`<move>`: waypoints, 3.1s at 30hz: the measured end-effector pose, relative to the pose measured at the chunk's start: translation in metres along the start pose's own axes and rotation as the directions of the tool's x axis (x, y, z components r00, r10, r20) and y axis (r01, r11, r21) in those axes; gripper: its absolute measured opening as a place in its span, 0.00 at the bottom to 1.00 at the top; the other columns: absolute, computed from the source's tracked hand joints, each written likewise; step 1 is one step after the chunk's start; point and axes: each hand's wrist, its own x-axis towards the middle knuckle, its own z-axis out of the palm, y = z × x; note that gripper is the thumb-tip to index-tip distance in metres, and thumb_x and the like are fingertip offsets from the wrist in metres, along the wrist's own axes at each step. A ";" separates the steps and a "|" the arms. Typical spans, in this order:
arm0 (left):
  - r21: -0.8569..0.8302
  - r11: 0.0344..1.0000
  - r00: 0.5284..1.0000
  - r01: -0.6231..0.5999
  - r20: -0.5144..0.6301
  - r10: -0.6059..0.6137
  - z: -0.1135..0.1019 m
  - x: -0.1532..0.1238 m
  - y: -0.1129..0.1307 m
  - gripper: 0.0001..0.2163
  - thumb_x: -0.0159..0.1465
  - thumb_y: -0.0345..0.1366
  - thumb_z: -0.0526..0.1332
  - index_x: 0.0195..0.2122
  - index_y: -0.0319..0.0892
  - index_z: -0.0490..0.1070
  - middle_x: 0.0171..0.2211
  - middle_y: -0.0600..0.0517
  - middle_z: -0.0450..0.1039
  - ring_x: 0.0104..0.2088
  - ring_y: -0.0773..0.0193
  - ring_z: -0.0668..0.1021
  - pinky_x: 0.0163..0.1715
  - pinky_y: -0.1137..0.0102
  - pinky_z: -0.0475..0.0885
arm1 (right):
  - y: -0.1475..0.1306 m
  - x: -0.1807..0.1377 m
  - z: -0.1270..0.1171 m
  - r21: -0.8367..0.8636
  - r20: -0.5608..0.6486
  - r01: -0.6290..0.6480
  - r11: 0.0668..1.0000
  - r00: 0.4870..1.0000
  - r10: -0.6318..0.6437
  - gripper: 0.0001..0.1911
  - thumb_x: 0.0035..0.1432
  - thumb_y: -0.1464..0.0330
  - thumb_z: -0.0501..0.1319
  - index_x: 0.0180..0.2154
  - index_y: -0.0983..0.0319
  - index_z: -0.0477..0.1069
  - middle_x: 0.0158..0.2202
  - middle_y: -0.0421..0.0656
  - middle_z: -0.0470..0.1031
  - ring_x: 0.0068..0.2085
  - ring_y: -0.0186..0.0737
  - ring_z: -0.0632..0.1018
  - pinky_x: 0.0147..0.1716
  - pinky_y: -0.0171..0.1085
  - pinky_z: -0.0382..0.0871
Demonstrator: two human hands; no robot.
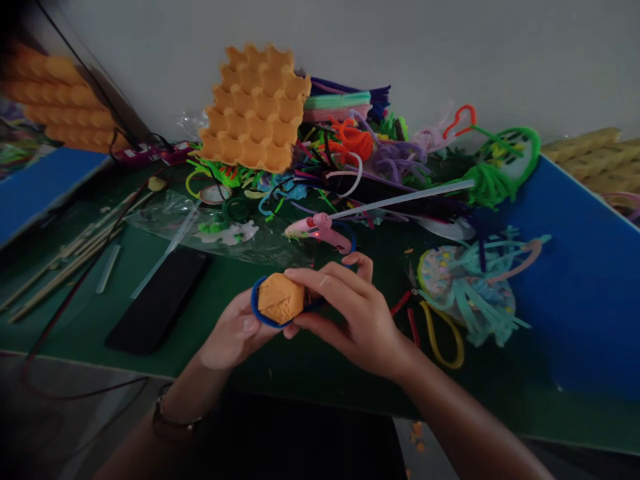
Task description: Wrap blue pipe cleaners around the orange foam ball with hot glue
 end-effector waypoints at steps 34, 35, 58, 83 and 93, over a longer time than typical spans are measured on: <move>0.039 0.998 0.997 0.040 -0.066 -0.037 0.000 0.008 0.006 0.19 0.50 0.48 0.64 0.37 0.38 0.74 0.27 0.49 0.74 0.26 0.64 0.74 0.22 0.74 0.69 | -0.007 -0.001 0.003 -0.042 -0.045 -0.004 0.999 0.999 0.002 0.13 0.63 0.64 0.53 0.47 0.59 0.66 0.30 0.38 0.75 0.28 0.33 0.73 0.37 0.39 0.60; 0.054 0.996 0.995 0.064 -0.074 -0.060 0.000 0.008 0.006 0.20 0.50 0.49 0.63 0.37 0.37 0.74 0.28 0.48 0.74 0.27 0.62 0.74 0.23 0.72 0.69 | -0.006 -0.001 0.003 -0.047 -0.046 -0.002 0.999 0.999 0.000 0.13 0.63 0.64 0.53 0.48 0.59 0.66 0.30 0.39 0.75 0.28 0.33 0.73 0.37 0.39 0.60; 0.181 0.981 0.996 0.067 -0.074 -0.054 -0.003 0.004 0.031 0.23 0.56 0.52 0.60 0.46 0.41 0.74 0.39 0.46 0.76 0.37 0.59 0.76 0.34 0.69 0.73 | -0.003 -0.005 0.004 -0.087 -0.062 0.017 0.996 0.998 -0.022 0.14 0.62 0.67 0.54 0.50 0.57 0.61 0.30 0.38 0.75 0.29 0.35 0.73 0.40 0.41 0.57; 0.615 0.780 0.915 -0.114 -0.241 0.324 0.001 0.000 0.039 0.08 0.59 0.28 0.61 0.35 0.45 0.79 0.23 0.55 0.78 0.25 0.73 0.78 0.23 0.83 0.72 | 0.002 -0.006 0.004 -0.109 -0.123 -0.061 0.992 0.991 0.048 0.13 0.61 0.67 0.55 0.49 0.56 0.63 0.27 0.37 0.71 0.28 0.36 0.71 0.37 0.41 0.58; 0.682 0.719 0.926 -0.131 -0.176 0.335 0.003 0.001 0.041 0.03 0.54 0.27 0.65 0.25 0.40 0.75 0.22 0.53 0.74 0.24 0.71 0.75 0.23 0.79 0.70 | 0.003 -0.006 0.004 -0.126 -0.129 -0.059 0.990 0.991 0.042 0.11 0.61 0.67 0.56 0.47 0.59 0.64 0.26 0.37 0.71 0.28 0.35 0.71 0.36 0.41 0.58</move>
